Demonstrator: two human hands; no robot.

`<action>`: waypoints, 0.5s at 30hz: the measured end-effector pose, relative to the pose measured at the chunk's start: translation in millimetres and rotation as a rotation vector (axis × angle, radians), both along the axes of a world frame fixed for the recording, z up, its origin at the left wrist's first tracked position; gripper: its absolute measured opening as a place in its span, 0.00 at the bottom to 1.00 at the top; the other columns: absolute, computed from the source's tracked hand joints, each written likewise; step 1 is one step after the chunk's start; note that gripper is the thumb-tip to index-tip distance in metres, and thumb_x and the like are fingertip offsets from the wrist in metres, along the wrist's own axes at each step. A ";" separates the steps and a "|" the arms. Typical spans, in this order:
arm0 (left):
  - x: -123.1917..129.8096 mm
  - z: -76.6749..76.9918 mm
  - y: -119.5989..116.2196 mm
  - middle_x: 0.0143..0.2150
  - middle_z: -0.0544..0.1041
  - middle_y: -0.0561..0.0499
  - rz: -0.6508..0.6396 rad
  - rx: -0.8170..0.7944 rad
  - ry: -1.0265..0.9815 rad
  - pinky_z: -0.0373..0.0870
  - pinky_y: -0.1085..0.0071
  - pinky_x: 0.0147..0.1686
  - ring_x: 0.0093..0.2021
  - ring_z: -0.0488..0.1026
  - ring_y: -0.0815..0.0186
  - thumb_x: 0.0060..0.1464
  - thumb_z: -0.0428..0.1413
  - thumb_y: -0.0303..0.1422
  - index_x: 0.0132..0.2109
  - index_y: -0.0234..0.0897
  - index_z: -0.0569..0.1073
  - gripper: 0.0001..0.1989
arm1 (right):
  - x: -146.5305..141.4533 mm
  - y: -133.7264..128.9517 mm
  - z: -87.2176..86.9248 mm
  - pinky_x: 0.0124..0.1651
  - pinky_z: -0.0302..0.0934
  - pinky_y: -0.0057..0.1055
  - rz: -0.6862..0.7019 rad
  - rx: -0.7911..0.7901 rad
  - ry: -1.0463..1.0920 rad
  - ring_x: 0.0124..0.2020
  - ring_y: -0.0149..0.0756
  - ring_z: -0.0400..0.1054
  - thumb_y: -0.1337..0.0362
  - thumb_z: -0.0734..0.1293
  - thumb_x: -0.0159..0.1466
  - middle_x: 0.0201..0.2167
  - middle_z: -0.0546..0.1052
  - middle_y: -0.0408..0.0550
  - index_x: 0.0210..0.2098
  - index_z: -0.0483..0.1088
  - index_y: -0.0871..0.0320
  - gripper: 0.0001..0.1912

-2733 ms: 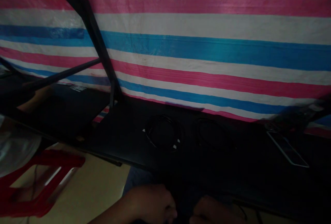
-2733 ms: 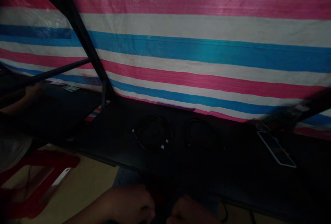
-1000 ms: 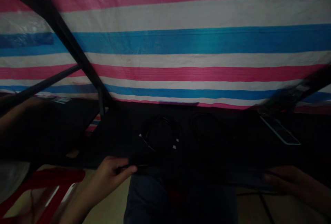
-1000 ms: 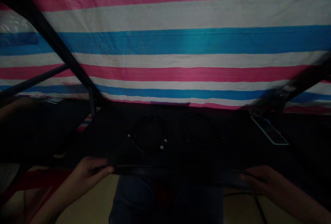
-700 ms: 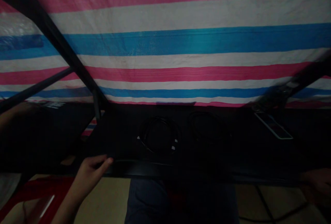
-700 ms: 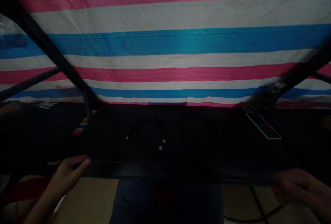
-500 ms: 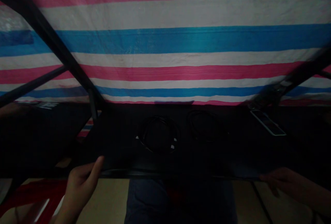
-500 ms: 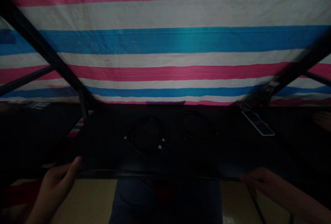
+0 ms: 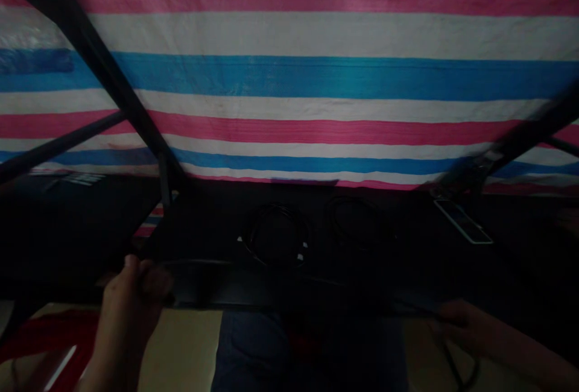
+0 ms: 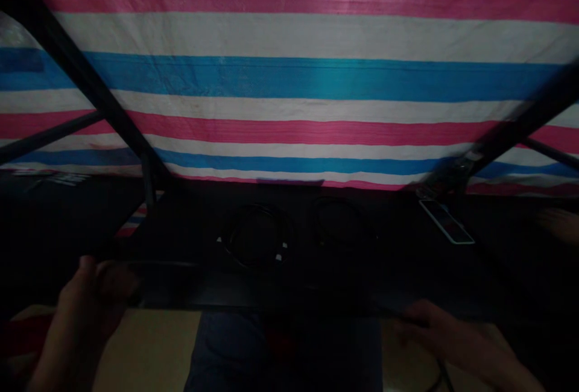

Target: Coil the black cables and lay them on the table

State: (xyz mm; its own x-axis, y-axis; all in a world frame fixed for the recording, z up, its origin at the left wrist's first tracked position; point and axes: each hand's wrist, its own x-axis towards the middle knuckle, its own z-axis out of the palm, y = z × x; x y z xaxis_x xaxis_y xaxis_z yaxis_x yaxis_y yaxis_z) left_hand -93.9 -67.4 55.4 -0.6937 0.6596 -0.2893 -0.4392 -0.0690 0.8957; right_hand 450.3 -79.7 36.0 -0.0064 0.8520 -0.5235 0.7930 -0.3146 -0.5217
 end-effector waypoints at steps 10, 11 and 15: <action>186.6 -20.4 -5.4 0.16 0.45 0.63 -0.367 0.202 -0.546 0.52 0.74 0.15 0.17 0.40 0.74 0.51 0.66 0.46 0.20 0.40 0.49 0.33 | -200.0 -28.5 -20.6 0.28 0.52 0.29 0.048 -0.300 0.708 0.22 0.28 0.54 0.23 0.50 0.59 0.23 0.64 0.40 0.36 0.74 0.60 0.46; 198.2 -21.6 -11.7 0.16 0.45 0.62 -0.400 0.226 -0.497 0.55 0.74 0.16 0.17 0.42 0.74 0.53 0.65 0.48 0.19 0.40 0.49 0.34 | -212.1 -30.1 -25.4 0.29 0.53 0.29 -0.079 -0.238 0.740 0.23 0.29 0.56 0.22 0.51 0.57 0.23 0.66 0.41 0.33 0.71 0.59 0.46; 216.8 -32.4 -38.2 0.20 0.64 0.53 -0.638 0.387 0.087 0.66 0.73 0.23 0.21 0.63 0.69 0.64 0.53 0.49 0.21 0.38 0.66 0.27 | -234.4 -22.9 -29.2 0.30 0.56 0.31 -0.563 -0.154 0.918 0.27 0.33 0.62 0.20 0.62 0.46 0.24 0.68 0.41 0.30 0.67 0.56 0.42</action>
State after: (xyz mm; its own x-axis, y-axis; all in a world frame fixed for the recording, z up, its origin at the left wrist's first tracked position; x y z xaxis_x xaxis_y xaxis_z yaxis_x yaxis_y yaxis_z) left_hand 122.8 -105.6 23.0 -0.1520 0.9849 0.0830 -0.4279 -0.1413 0.8927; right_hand 215.8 -102.7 6.8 -0.0784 0.7808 -0.6198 -0.1573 -0.6237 -0.7657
